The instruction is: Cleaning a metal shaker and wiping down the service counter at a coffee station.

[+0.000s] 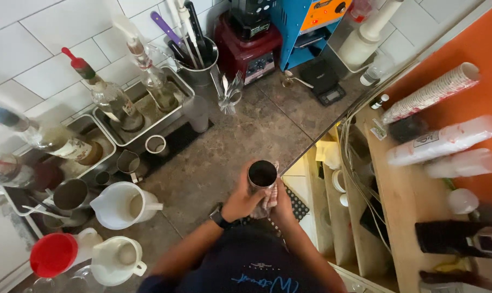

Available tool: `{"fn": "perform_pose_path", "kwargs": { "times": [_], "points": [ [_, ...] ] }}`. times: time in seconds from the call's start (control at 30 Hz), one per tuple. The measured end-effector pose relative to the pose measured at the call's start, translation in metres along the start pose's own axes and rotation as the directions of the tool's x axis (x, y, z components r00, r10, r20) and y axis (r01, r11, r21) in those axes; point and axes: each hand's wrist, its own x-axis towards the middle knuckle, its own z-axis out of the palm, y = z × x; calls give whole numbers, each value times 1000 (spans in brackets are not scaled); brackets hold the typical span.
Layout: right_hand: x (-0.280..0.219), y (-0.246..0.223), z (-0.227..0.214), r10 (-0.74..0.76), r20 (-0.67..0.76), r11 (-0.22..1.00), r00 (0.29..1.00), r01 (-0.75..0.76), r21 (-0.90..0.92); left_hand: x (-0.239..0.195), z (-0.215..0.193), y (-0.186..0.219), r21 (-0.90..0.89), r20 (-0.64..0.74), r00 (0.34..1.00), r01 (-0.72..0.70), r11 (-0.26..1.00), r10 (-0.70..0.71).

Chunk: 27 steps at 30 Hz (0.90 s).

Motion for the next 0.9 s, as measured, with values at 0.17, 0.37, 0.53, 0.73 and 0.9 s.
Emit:
{"fn": "perform_pose_path", "kwargs": {
  "times": [0.17,0.37,0.53,0.73,0.9],
  "points": [
    [-27,5,6,-295,255,687,921,390,-613,1,-9,-24,92,-138,990,-28,995,41],
    [30,32,-13,-310,243,845,919,384,-371,-7,-3,-23,-86,-114,991,58,995,-68],
    [-15,-14,28,-65,-54,997,996,63,-41,-9,-7,-22,-171,-67,995,63,983,-75],
    [26,28,-31,-167,311,888,936,280,-364,-4,-8,-9,-81,-69,995,68,994,-74],
    [-38,-15,6,-258,271,746,927,370,-554,-11,-15,-31,-114,-43,996,69,991,-75]
  ]
}}
